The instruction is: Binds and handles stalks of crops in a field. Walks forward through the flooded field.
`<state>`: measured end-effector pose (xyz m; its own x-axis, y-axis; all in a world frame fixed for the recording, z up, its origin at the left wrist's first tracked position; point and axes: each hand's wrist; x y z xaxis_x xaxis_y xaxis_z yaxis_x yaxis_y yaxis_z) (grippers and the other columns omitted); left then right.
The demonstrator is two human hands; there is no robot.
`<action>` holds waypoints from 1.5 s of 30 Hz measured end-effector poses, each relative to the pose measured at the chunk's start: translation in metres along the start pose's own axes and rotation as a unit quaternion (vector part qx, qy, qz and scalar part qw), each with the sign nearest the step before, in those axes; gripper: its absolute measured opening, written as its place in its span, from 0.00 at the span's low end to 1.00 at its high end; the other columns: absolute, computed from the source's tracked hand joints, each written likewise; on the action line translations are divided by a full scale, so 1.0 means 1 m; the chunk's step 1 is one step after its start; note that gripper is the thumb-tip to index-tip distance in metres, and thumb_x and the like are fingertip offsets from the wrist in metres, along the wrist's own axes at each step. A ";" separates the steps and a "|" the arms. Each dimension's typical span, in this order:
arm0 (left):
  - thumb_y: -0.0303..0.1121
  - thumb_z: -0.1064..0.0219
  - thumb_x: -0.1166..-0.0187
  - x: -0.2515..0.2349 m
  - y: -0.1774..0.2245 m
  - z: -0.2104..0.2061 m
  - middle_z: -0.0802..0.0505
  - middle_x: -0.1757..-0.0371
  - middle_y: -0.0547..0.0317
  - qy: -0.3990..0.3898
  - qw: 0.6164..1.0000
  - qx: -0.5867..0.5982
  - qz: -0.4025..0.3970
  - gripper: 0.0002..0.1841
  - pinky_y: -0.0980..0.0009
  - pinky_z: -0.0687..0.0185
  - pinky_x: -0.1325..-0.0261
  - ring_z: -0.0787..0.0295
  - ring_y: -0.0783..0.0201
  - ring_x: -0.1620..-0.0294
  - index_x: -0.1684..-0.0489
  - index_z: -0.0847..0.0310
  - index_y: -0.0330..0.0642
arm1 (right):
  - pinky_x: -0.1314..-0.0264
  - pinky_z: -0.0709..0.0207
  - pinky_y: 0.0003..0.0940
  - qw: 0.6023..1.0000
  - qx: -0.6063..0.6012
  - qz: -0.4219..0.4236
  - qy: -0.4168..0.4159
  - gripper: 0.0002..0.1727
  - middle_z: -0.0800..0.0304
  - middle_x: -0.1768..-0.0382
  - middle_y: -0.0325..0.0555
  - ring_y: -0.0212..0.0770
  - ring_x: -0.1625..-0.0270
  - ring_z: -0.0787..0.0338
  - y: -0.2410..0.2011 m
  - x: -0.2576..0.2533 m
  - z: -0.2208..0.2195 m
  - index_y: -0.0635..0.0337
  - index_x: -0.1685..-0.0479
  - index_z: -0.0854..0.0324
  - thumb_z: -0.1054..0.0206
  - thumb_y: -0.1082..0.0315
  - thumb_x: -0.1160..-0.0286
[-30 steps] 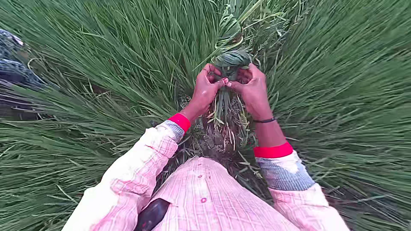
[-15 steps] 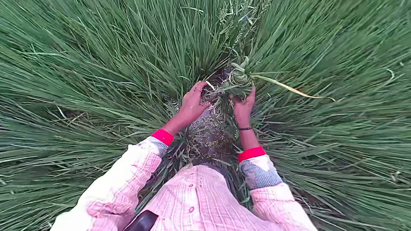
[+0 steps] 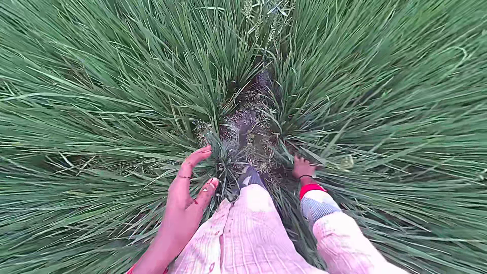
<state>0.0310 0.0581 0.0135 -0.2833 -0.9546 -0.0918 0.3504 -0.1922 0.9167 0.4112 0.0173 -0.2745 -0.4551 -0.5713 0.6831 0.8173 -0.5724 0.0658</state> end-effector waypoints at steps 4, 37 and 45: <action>0.34 0.36 0.20 0.003 -0.005 -0.005 0.16 0.26 0.48 -0.010 0.999 0.037 -0.015 0.26 0.70 0.26 0.20 0.22 0.68 0.22 0.27 0.30 0.26 | 0.29 0.32 0.75 0.997 0.001 -0.076 -0.016 0.35 0.35 0.18 0.75 0.77 0.19 0.31 0.033 0.019 -0.012 0.70 0.15 0.38 0.34 0.71 0.22; 0.31 0.36 0.21 -0.184 -0.067 -0.084 0.16 0.25 0.63 0.094 0.985 0.133 -0.060 0.26 0.70 0.21 0.23 0.18 0.70 0.26 0.24 0.34 0.36 | 0.24 0.32 0.67 0.956 -0.012 0.079 -0.282 0.22 0.18 0.32 0.73 0.69 0.26 0.20 0.058 -0.037 0.025 0.72 0.29 0.23 0.42 0.63 0.11; 0.34 0.35 0.19 -0.088 -0.064 -0.059 0.16 0.24 0.66 0.099 0.989 0.091 -0.060 0.26 0.71 0.22 0.22 0.19 0.72 0.25 0.23 0.33 0.41 | 0.22 0.33 0.68 0.976 0.005 0.036 -0.216 0.24 0.20 0.26 0.69 0.68 0.22 0.22 0.042 0.003 -0.013 0.66 0.22 0.26 0.47 0.61 0.08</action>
<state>0.0861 0.1414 -0.0600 -0.1262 -0.9570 -0.2613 0.1534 -0.2791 0.9479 0.4402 -0.0160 -0.2790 -0.2070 -0.3082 0.9285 0.8458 -0.5334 0.0115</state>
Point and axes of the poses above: each hand's wrist, its own x-axis away from the middle knuckle, its own z-axis out of the back of the hand, y = z × x
